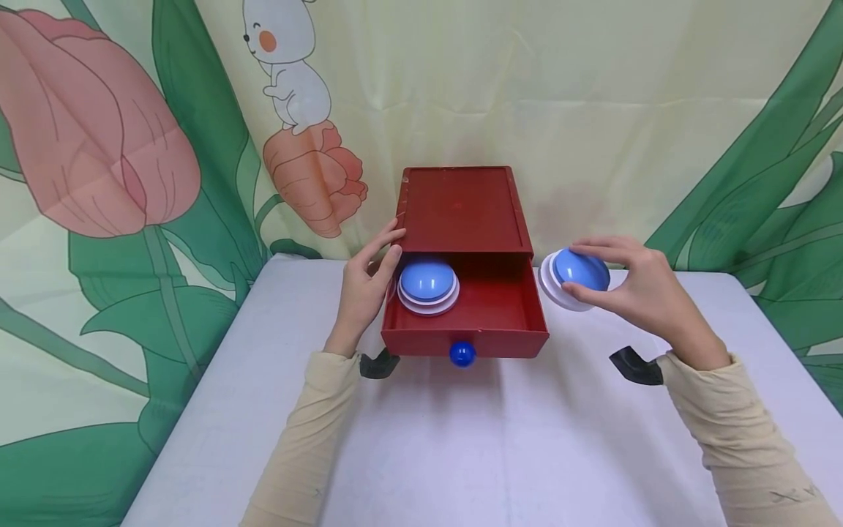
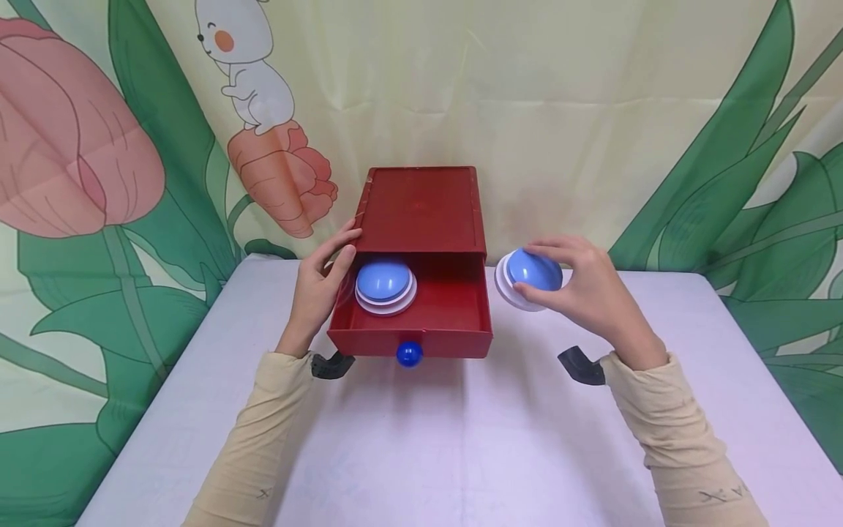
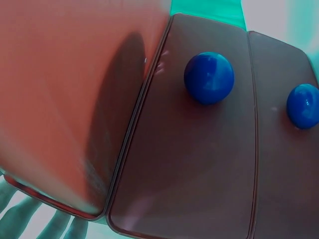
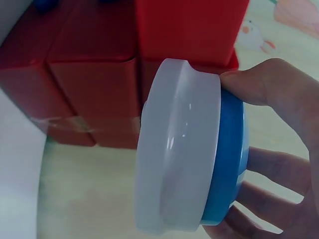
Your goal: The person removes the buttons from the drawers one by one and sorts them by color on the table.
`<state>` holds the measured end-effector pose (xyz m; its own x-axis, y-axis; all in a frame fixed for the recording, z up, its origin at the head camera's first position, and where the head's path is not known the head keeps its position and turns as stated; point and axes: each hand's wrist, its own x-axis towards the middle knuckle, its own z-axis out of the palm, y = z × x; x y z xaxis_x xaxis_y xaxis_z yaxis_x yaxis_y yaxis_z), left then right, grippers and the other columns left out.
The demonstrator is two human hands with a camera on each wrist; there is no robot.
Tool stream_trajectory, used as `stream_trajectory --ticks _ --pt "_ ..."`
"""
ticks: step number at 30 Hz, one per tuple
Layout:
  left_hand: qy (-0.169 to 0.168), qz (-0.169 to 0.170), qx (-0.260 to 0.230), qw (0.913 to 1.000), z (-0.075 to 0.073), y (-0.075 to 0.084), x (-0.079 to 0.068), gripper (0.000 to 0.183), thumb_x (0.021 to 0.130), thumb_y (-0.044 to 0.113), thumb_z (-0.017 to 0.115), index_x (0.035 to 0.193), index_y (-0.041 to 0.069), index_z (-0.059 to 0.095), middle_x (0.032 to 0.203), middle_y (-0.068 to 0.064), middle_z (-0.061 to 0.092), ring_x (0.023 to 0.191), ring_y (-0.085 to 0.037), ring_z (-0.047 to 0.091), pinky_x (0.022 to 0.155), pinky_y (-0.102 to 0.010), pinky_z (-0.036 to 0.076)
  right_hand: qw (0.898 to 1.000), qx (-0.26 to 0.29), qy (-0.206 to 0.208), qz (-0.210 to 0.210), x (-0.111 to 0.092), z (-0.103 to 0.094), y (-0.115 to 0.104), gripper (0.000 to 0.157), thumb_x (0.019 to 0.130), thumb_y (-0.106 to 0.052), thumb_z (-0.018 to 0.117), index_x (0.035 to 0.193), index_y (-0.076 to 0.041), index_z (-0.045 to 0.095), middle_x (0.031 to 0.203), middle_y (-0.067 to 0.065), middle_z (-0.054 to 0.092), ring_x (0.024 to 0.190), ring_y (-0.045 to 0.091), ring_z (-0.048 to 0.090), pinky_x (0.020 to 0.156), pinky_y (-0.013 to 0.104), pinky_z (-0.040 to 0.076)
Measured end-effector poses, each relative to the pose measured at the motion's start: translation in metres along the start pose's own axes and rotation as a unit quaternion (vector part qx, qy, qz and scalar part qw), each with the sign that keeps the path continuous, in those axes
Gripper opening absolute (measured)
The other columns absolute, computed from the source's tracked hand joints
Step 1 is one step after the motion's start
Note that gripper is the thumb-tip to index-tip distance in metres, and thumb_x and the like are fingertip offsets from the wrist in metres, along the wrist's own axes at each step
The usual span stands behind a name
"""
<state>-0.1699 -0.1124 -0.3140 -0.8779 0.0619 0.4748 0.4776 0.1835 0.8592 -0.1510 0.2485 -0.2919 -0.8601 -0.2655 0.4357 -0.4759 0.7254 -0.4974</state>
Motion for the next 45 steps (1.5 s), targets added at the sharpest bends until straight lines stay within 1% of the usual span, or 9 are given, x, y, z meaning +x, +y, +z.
stream_trajectory --ticks 2,3,6,9,11,14,21,38,45 --pt "0.000 -0.001 0.001 1.0000 0.000 0.000 0.000 0.035 0.101 0.011 0.056 0.133 -0.001 0.060 0.151 -0.014 0.048 0.141 -0.024 0.044 0.107 -0.048 0.045 1.000 -0.003 -0.009 0.007 -0.001 0.001 0.004 0.053 0.076 -0.014 0.086 0.125 -0.004 0.069 0.127 0.018 0.064 0.118 0.040 0.053 0.075 0.017 0.056" --pt "0.000 -0.002 0.001 1.0000 0.000 0.000 0.000 0.035 0.101 0.011 0.056 0.133 -0.001 0.060 0.151 -0.014 0.048 0.141 -0.024 0.044 0.107 -0.047 0.045 1.000 -0.004 -0.013 0.014 -0.001 0.002 0.007 0.053 0.076 -0.015 0.086 0.125 -0.005 0.069 0.128 0.018 0.063 0.118 0.040 0.053 0.075 0.019 0.057" --pt "-0.001 -0.001 0.001 1.0000 0.001 0.001 0.000 0.036 0.101 0.011 0.056 0.134 -0.001 0.060 0.151 -0.014 0.048 0.141 -0.024 0.043 0.108 -0.047 0.045 0.999 -0.007 -0.019 0.030 -0.003 0.005 0.016 0.052 0.077 -0.018 0.086 0.125 -0.004 0.069 0.128 0.019 0.063 0.118 0.041 0.053 0.076 0.019 0.056" --pt "0.000 -0.001 0.001 1.0000 0.001 0.000 0.000 0.036 0.101 0.012 0.056 0.134 -0.001 0.060 0.151 -0.014 0.048 0.141 -0.024 0.043 0.108 -0.047 0.045 0.999 -0.011 -0.026 0.040 -0.004 0.009 0.027 0.052 0.078 -0.020 0.085 0.124 -0.004 0.069 0.128 0.020 0.063 0.117 0.042 0.054 0.077 0.013 0.052" --pt "0.001 0.000 -0.001 1.0000 0.001 0.000 0.000 0.036 0.101 0.011 0.056 0.134 -0.001 0.060 0.151 -0.014 0.048 0.141 -0.024 0.043 0.108 -0.048 0.045 0.999 -0.013 -0.032 0.040 -0.004 0.013 0.034 0.052 0.078 -0.020 0.085 0.124 -0.002 0.068 0.127 0.023 0.062 0.117 0.044 0.053 0.082 0.032 0.059" --pt "0.003 0.002 -0.003 1.0000 0.001 0.000 0.001 0.036 0.100 0.010 0.056 0.134 -0.002 0.060 0.151 -0.015 0.048 0.141 -0.024 0.044 0.108 -0.049 0.045 0.998 -0.020 -0.040 0.035 -0.006 0.019 0.043 0.053 0.078 -0.018 0.085 0.124 0.002 0.067 0.127 0.025 0.061 0.116 0.046 0.053 0.082 0.061 0.054" --pt "0.000 0.001 -0.001 1.0000 0.002 0.000 0.002 0.035 0.100 0.008 0.055 0.134 -0.003 0.059 0.151 -0.015 0.047 0.142 -0.024 0.043 0.108 -0.049 0.045 0.996 -0.050 -0.057 0.035 -0.009 0.028 0.058 0.053 0.080 -0.020 0.083 0.123 0.005 0.065 0.126 0.028 0.059 0.114 0.049 0.051 0.081 0.065 0.053" --pt "0.003 0.000 0.002 1.0000 0.001 -0.001 0.000 0.035 0.101 0.011 0.056 0.133 -0.002 0.060 0.151 -0.014 0.048 0.141 -0.023 0.044 0.108 -0.047 0.045 0.991 -0.053 -0.104 0.066 -0.011 0.053 0.102 0.048 0.079 -0.016 0.083 0.117 0.008 0.067 0.115 0.029 0.066 0.108 0.046 0.057 0.090 0.061 0.050" --pt "0.004 -0.004 -0.003 1.0000 0.002 -0.001 0.001 0.035 0.101 0.011 0.056 0.133 -0.002 0.060 0.151 -0.014 0.048 0.141 -0.022 0.044 0.107 -0.048 0.046 0.983 -0.045 -0.140 0.109 -0.014 0.059 0.110 0.052 0.082 -0.021 0.081 0.121 0.008 0.064 0.120 0.031 0.063 0.112 0.049 0.056 0.094 0.063 0.048"
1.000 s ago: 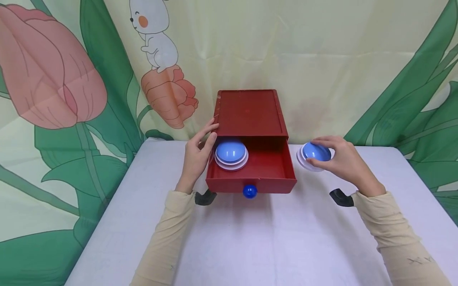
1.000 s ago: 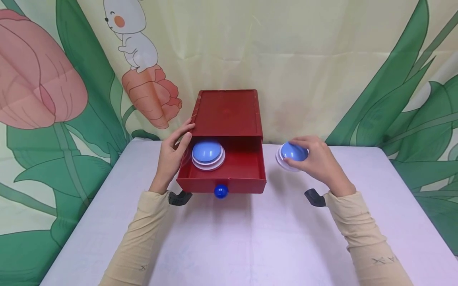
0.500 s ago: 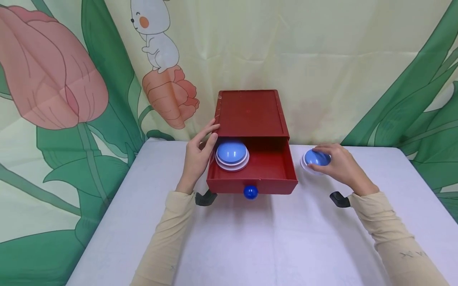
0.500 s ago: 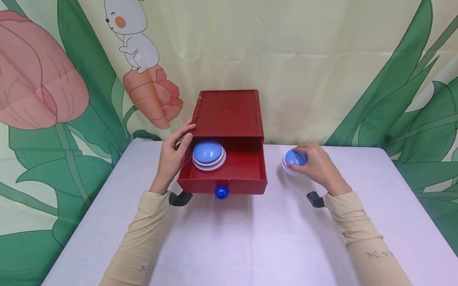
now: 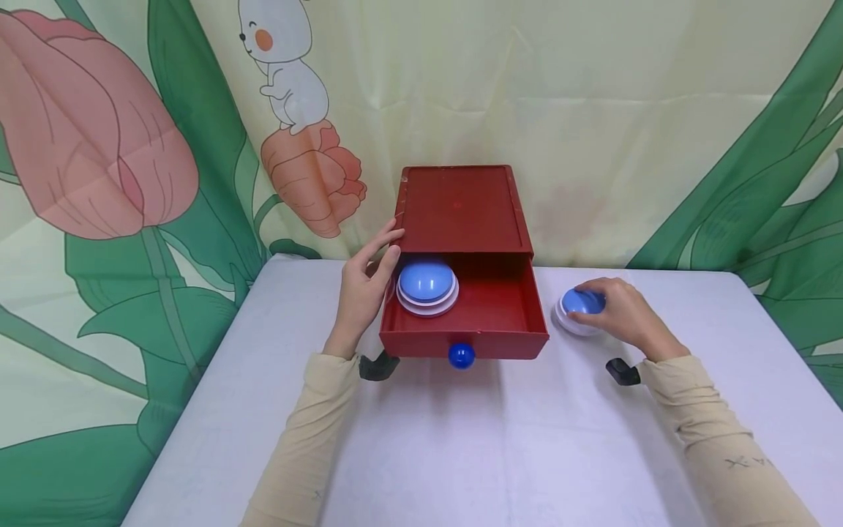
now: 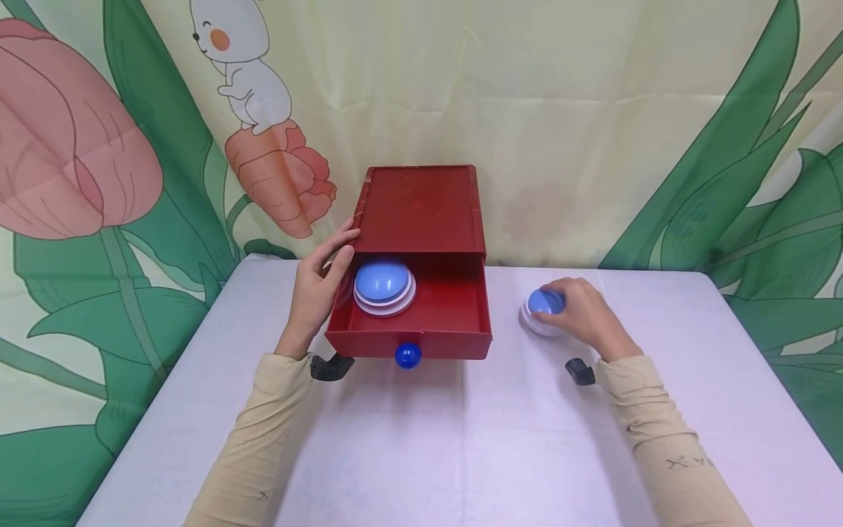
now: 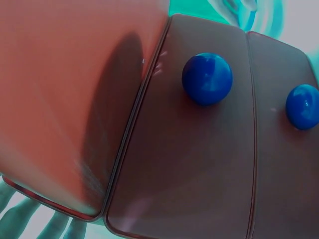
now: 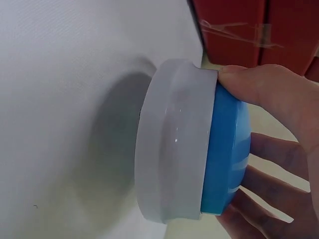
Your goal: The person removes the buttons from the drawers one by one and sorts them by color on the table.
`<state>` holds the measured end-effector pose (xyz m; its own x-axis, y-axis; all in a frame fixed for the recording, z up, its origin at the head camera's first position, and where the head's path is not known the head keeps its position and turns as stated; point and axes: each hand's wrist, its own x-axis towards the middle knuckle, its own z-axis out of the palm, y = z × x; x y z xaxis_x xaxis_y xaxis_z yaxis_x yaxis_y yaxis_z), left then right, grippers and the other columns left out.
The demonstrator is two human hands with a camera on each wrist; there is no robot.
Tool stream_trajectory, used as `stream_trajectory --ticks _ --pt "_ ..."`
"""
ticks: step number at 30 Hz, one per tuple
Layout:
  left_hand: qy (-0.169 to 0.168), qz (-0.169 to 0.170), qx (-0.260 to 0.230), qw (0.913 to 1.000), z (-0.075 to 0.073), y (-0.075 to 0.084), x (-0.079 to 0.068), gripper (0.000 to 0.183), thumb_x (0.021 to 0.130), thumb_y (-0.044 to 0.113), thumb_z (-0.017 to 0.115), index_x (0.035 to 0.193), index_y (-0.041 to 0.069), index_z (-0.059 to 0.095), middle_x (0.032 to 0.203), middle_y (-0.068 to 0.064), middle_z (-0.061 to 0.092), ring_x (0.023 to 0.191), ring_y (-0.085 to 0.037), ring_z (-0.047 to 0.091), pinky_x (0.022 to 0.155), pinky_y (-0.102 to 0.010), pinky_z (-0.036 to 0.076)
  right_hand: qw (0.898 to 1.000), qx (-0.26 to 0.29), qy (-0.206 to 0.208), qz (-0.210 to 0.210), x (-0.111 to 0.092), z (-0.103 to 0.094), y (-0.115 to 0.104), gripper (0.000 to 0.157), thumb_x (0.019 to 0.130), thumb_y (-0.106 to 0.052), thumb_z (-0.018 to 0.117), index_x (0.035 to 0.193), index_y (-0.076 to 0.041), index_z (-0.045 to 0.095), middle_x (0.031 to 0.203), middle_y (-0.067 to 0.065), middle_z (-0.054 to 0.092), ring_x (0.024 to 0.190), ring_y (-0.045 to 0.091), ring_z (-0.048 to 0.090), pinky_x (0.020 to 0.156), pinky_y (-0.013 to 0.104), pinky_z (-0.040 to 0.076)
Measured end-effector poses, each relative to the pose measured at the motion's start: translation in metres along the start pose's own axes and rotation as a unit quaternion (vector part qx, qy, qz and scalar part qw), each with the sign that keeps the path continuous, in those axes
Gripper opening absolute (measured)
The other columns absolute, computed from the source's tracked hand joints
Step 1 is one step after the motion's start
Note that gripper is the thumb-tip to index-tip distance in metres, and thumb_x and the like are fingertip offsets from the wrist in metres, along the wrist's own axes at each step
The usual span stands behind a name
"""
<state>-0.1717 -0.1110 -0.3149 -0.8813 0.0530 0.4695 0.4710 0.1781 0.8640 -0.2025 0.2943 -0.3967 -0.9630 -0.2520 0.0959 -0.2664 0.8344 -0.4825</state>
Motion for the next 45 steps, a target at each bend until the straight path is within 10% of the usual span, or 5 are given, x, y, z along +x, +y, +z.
stream_trajectory --ticks 28,45 --pt "0.004 0.003 -0.002 1.0000 0.000 -0.002 -0.001 0.035 0.101 0.010 0.056 0.133 -0.002 0.060 0.151 -0.015 0.047 0.141 -0.023 0.044 0.107 -0.049 0.045 1.000 -0.002 -0.016 0.007 -0.006 0.009 0.008 0.052 0.082 -0.017 0.080 0.122 0.010 0.062 0.122 0.033 0.060 0.113 0.049 0.055 0.097 0.063 0.046" --pt "-0.010 -0.008 -0.006 0.9999 -0.001 0.002 -0.001 0.036 0.101 0.010 0.055 0.135 -0.002 0.058 0.152 -0.014 0.046 0.142 -0.024 0.042 0.108 -0.048 0.044 0.999 -0.005 0.027 -0.035 -0.012 -0.020 -0.034 0.049 0.088 -0.019 0.074 0.129 0.004 0.058 0.132 0.026 0.055 0.118 0.048 0.052 0.099 0.065 0.042"
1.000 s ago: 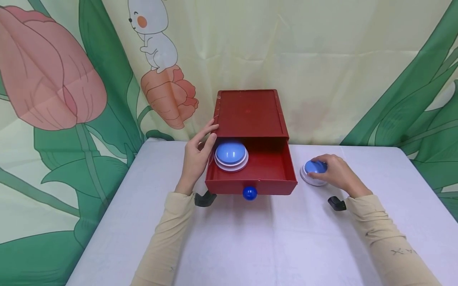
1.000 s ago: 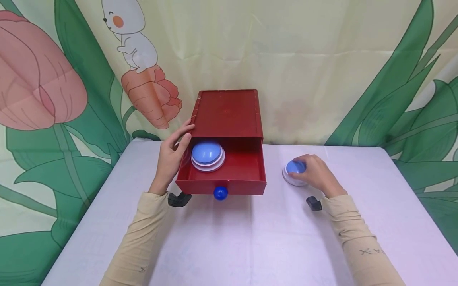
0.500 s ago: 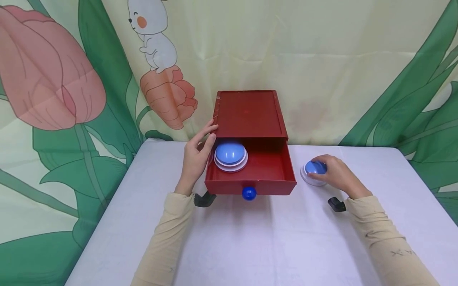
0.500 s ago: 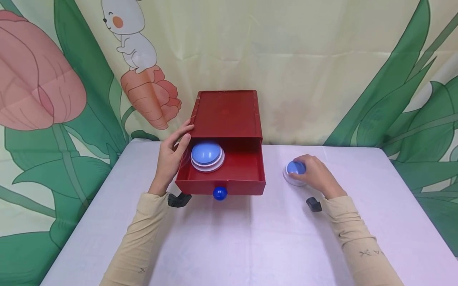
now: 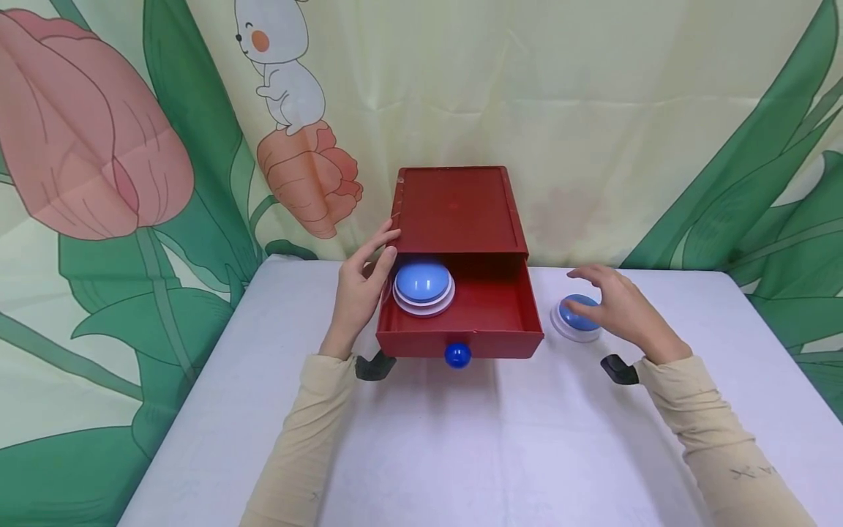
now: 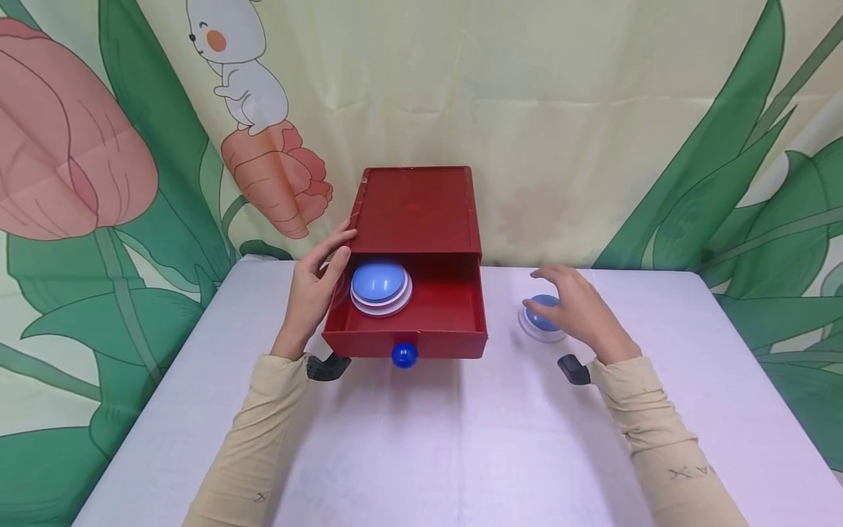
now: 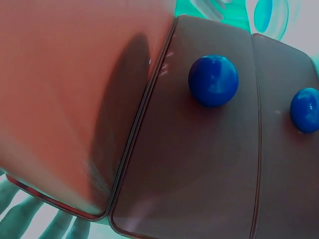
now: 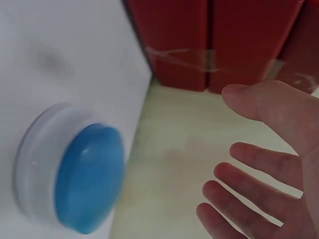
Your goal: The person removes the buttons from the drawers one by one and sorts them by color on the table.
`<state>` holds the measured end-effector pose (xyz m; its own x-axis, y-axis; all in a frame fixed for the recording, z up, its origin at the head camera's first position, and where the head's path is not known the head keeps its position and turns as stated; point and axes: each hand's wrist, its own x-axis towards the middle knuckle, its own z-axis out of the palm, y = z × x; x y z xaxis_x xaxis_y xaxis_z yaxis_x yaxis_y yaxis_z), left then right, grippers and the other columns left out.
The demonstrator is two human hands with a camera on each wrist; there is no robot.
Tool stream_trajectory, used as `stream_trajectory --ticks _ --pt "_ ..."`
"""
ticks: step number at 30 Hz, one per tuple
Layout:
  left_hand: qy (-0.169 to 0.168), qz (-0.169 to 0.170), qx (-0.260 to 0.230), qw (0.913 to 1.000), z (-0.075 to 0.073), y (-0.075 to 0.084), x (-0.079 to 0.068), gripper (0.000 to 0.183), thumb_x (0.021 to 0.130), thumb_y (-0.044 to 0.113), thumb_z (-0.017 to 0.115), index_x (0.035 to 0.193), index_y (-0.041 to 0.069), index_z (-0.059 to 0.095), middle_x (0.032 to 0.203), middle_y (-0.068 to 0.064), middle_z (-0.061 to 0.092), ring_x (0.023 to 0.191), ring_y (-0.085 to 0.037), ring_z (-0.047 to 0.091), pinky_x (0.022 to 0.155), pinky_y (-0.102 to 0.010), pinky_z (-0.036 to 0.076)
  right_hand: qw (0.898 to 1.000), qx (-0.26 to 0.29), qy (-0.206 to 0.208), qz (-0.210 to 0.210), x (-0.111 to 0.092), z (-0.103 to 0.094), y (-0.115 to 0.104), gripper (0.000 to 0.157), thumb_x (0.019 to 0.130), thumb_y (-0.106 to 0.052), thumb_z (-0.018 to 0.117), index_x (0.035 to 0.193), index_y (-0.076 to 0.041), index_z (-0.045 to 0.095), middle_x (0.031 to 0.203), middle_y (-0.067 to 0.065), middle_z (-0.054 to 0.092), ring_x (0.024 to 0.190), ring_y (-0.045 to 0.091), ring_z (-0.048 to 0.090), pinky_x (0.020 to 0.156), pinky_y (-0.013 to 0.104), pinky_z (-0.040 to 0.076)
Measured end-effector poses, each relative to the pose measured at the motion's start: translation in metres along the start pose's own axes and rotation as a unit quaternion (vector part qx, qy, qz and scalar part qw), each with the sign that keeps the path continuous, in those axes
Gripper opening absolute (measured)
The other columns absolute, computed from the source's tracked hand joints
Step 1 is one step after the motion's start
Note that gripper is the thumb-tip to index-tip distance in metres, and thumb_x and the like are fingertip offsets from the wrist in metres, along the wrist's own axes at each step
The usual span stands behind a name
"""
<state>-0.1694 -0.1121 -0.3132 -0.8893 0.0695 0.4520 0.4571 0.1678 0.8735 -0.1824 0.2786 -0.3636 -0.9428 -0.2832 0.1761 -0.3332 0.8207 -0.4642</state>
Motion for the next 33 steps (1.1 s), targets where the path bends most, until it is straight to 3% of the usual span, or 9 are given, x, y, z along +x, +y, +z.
stream_trajectory --ticks 9,33 --pt "-0.014 -0.001 -0.003 0.9999 -0.003 0.001 -0.001 0.038 0.101 0.010 0.055 0.137 -0.002 0.057 0.154 -0.014 0.044 0.143 -0.024 0.040 0.109 -0.049 0.043 0.998 0.014 0.049 -0.040 0.002 -0.024 -0.040 0.047 0.086 -0.015 0.076 0.127 -0.001 0.061 0.129 0.019 0.059 0.108 0.043 0.059 0.092 0.059 0.049" --pt "-0.038 -0.005 -0.012 0.9992 -0.006 -0.003 0.001 0.040 0.101 0.010 0.054 0.140 0.000 0.055 0.156 -0.011 0.041 0.145 -0.021 0.038 0.110 -0.047 0.042 0.991 0.023 0.082 -0.107 0.002 -0.056 -0.118 0.047 0.084 -0.013 0.079 0.129 -0.009 0.063 0.129 0.010 0.062 0.105 0.035 0.064 0.088 0.054 0.053"
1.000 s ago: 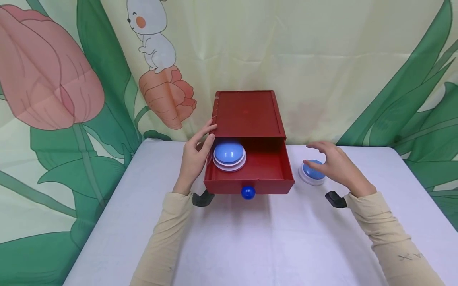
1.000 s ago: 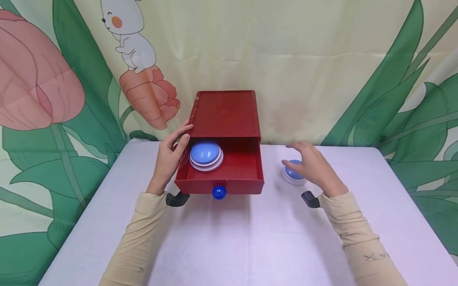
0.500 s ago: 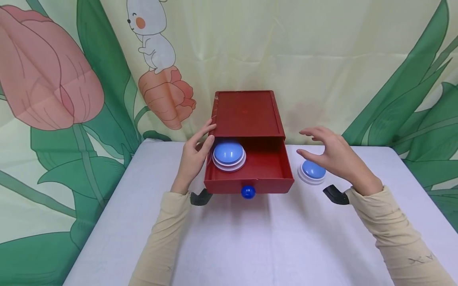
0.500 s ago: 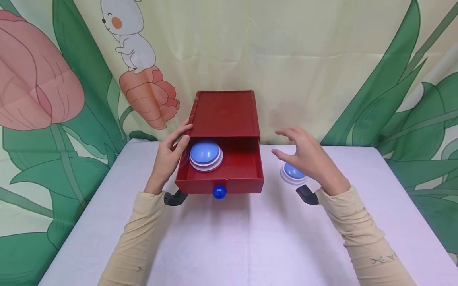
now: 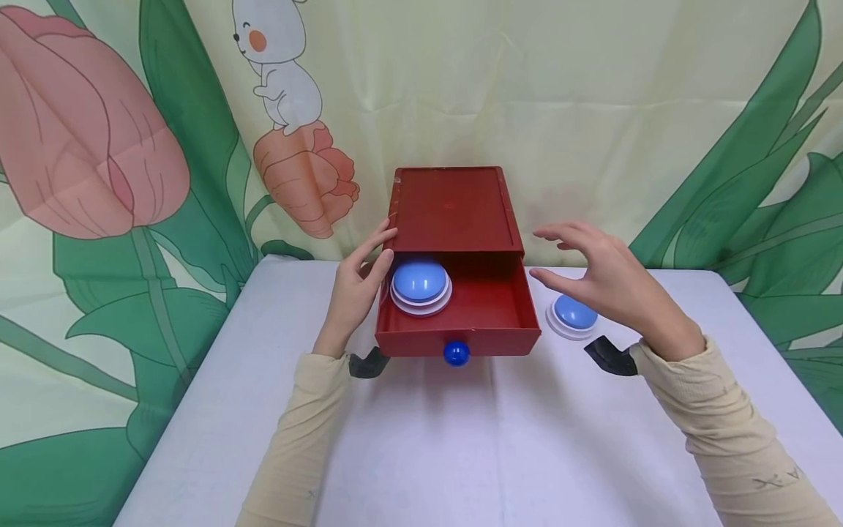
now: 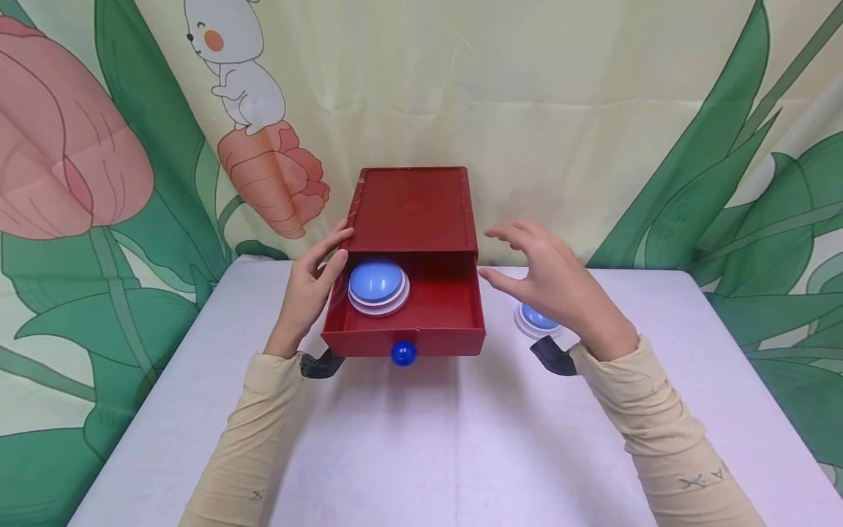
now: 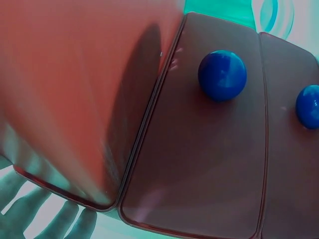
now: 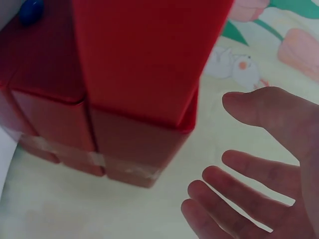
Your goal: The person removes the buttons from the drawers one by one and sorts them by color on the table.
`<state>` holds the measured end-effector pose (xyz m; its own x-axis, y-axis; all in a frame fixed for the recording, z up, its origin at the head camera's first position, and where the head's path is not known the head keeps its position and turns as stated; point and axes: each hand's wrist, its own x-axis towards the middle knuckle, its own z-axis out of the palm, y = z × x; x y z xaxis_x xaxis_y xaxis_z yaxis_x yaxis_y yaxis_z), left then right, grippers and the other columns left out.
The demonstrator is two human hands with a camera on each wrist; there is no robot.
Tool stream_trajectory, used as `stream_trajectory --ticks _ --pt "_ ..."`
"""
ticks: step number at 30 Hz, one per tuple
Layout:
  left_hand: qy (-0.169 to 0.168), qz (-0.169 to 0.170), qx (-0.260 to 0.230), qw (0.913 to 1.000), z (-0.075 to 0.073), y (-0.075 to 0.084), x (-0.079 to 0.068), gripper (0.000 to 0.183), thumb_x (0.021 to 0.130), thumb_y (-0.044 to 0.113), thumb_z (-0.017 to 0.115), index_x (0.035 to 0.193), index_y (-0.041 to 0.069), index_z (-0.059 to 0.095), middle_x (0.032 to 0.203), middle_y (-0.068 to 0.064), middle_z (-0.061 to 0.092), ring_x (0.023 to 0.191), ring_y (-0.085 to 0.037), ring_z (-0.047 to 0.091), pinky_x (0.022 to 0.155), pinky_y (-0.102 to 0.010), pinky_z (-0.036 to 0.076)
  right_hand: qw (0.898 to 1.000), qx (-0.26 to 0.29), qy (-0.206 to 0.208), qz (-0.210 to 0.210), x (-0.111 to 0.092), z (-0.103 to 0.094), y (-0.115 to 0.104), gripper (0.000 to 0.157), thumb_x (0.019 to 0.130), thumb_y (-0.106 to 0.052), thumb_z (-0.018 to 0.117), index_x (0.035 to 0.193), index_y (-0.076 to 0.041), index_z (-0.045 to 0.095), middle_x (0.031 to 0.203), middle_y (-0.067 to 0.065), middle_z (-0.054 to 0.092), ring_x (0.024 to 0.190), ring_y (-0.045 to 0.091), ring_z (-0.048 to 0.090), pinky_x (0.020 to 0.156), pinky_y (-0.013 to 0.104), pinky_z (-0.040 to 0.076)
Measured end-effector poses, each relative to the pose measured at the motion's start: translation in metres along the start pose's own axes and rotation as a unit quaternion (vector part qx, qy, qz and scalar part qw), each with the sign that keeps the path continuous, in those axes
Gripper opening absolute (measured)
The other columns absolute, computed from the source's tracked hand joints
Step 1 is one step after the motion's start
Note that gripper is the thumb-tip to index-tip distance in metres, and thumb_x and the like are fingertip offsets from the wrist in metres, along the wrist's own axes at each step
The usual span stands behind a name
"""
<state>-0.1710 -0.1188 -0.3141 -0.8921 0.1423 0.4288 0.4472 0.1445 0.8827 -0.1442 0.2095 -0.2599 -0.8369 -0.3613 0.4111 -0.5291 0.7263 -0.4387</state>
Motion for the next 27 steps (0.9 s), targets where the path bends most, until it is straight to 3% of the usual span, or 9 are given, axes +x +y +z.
stream_trajectory --ticks 20,27 --pt "-0.007 0.002 -0.001 1.0000 -0.001 0.001 -0.001 0.040 0.102 0.009 0.053 0.141 0.000 0.053 0.157 -0.011 0.039 0.146 -0.023 0.037 0.111 -0.048 0.041 0.997 0.032 -0.024 -0.065 0.013 0.015 -0.037 0.048 0.084 -0.012 0.079 0.128 -0.003 0.061 0.124 0.011 0.064 0.104 0.027 0.065 0.090 0.044 0.055" --pt "-0.006 0.002 -0.006 1.0000 -0.001 0.000 -0.001 0.040 0.102 0.008 0.052 0.141 0.000 0.053 0.158 -0.011 0.039 0.146 -0.023 0.036 0.112 -0.048 0.040 0.996 0.052 -0.050 -0.060 0.014 0.023 -0.051 0.048 0.086 -0.017 0.078 0.129 -0.005 0.061 0.126 0.008 0.062 0.107 0.024 0.063 0.094 0.043 0.053"
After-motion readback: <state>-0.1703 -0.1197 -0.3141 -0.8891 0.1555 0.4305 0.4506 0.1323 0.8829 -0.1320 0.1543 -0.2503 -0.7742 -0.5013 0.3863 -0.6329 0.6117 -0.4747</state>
